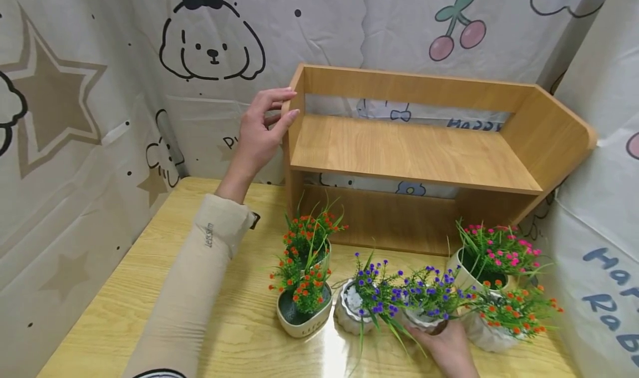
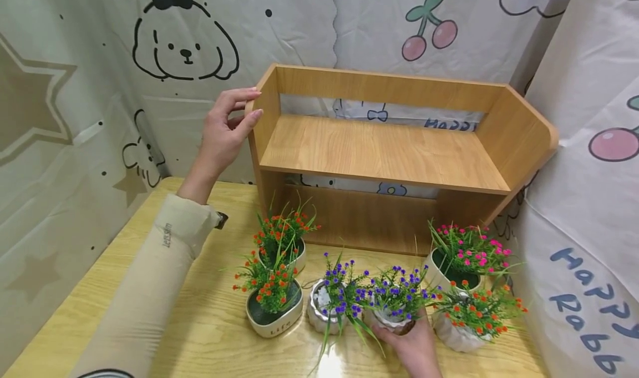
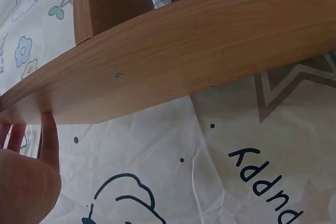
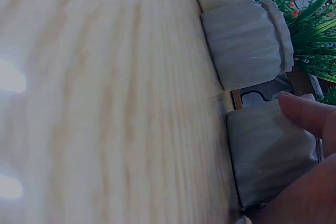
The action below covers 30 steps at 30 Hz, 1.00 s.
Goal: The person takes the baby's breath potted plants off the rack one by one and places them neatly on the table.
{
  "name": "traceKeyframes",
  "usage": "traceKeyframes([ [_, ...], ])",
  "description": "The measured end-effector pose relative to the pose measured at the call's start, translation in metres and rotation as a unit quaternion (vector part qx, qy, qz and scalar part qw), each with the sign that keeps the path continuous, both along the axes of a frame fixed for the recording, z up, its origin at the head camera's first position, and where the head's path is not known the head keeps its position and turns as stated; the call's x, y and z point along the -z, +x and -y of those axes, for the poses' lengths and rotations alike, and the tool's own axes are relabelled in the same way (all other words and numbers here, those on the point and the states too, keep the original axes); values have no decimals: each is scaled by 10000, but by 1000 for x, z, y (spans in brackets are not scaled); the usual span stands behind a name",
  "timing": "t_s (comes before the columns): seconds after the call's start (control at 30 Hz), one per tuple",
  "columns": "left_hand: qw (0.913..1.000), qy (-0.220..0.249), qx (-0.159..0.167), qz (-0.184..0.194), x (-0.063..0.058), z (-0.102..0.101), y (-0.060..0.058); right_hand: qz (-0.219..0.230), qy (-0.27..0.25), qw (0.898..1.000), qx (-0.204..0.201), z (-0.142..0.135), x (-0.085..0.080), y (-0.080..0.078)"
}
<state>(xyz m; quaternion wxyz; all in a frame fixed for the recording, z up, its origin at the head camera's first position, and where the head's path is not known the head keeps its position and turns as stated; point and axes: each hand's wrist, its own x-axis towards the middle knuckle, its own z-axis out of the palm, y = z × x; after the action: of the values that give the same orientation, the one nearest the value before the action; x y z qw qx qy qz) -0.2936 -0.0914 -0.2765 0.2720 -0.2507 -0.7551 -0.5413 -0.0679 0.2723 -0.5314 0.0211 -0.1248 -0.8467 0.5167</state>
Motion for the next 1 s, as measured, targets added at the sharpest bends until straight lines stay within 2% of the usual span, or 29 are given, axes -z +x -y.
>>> traceKeyframes([
  [0.13, 9999, 52, 84, 55, 2, -1, -2, -53, -28, 10000, -75, -3, 1, 0],
  [0.3, 9999, 59, 60, 70, 1, -1, -3, 41, 421, 9991, -92, -5, 0, 0],
  [0.53, 10000, -7, -14, 72, 0, -2, -2, -167, 322, 9992, -167, -6, 3, 0],
  [0.63, 10000, -16, -2, 29, 3, -1, -6, -20, 406, 9989, -231, -8, -2, 3],
  [0.83, 9998, -192, -52, -50, 15, 6, -25, 621, 449, 9955, -559, -16, -18, 15],
  [0.9, 9992, -362, -40, -137, 18, 10, -27, 791, 876, 9908, -664, -20, -23, 20],
  [0.97, 9978, -614, -9, -262, 20, 14, -27, 679, 1542, 9825, -789, -25, -29, 25],
  [1.0, 9963, -788, -20, -335, 21, 16, -26, 544, 1959, 9750, -895, -28, -32, 28],
])
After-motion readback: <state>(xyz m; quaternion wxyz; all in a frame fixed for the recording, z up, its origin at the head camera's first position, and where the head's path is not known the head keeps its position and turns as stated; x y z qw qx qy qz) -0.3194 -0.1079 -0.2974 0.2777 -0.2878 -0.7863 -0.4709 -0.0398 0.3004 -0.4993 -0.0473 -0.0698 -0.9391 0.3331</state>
